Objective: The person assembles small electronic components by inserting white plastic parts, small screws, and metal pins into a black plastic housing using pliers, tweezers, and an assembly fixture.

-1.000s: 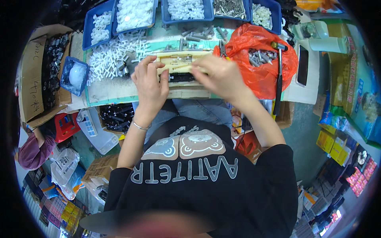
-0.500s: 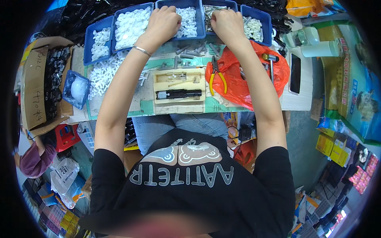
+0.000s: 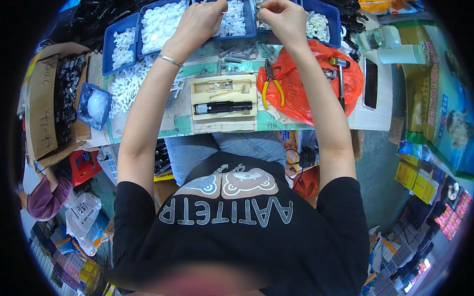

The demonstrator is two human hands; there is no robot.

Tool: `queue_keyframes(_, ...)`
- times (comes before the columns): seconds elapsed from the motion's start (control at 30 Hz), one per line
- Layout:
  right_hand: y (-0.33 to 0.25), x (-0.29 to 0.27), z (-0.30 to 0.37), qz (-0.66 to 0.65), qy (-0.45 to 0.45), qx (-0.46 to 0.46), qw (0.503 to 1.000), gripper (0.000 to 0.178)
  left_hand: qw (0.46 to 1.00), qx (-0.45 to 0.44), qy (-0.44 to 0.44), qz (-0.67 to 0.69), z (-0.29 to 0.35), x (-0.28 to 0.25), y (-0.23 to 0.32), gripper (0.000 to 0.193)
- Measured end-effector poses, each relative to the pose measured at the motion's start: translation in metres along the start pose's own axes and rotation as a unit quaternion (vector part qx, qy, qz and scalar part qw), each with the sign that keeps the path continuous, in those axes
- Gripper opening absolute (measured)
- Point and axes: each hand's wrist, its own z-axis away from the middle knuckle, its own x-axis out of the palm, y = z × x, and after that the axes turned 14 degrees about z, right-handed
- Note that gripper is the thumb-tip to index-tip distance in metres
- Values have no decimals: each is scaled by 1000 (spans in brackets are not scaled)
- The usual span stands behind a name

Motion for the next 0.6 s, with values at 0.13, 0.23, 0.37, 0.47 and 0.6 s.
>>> queue_keyframes(0.13, -14, 8, 28, -186, -16, 38, 982, 7, 983, -20, 118, 137, 10, -2, 14, 9)
queue_keyframes(0.23, -43, 7, 57, -269, 5, 40, 962, 8, 854, -172, 81, 485, 32, -5, 22, 12)
queue_keyframes(0.37, -55, 8, 89, -239, 26, -91, 966, 13, 724, -257, 120, 628, 68, -7, 57, 18)
queue_keyframes(0.47, -62, 14, 109, -265, 46, -148, 952, 13, 491, -252, 112, 826, 88, -11, 85, 21)
queue_keyframes(0.6, -73, 14, 119, -293, 56, -187, 936, 17, 347, -254, 95, 898, 103, -11, 94, 20)
